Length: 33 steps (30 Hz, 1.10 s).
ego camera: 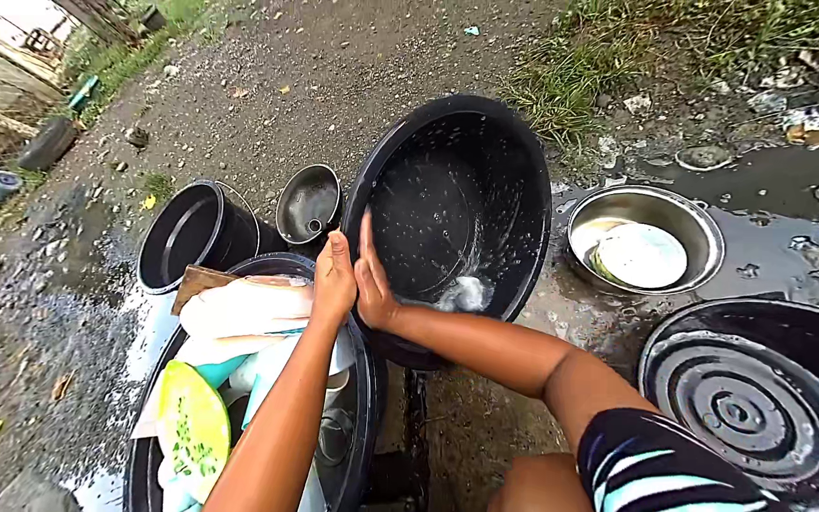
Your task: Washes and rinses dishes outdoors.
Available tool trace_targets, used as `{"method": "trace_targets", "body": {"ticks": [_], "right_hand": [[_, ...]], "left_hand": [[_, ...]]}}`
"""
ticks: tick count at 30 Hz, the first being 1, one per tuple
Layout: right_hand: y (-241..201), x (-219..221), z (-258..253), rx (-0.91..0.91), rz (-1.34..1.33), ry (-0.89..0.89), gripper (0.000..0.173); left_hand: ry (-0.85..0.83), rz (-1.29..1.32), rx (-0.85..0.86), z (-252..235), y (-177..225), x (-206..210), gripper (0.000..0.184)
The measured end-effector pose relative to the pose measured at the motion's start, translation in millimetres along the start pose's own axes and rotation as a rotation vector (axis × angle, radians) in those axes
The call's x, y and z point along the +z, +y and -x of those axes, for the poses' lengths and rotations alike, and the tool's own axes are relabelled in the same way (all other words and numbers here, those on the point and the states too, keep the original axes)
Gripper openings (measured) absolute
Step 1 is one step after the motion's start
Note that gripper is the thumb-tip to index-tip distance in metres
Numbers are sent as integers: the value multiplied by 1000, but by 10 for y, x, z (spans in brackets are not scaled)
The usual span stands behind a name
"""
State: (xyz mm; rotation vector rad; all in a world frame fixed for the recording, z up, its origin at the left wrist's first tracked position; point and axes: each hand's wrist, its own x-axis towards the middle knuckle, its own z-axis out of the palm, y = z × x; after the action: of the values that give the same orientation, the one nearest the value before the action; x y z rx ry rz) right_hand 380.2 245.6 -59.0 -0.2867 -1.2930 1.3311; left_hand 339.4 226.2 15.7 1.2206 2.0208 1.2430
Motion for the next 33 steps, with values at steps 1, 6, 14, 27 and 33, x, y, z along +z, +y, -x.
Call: {"method": "trace_targets", "body": {"ticks": [1,6,14,27,33], "right_hand": [[35,-17,-232,-166,111,60,69],[196,-498,-1121,-612,646,107,75],[683,-2563,-1180,202,1231,395,49],[382,-864,730,865,517,-555,67],[-267,-51,-295,135,52,82,64]], "left_hand": [[14,45,-6,23,13,22,62],[-32,122,108,3,-127,1,39],[-31,156,36,66,-210,-53,55],[-25,170,18,-41,-11,61,31],[7,219,-3,78,-2,103,93]]}}
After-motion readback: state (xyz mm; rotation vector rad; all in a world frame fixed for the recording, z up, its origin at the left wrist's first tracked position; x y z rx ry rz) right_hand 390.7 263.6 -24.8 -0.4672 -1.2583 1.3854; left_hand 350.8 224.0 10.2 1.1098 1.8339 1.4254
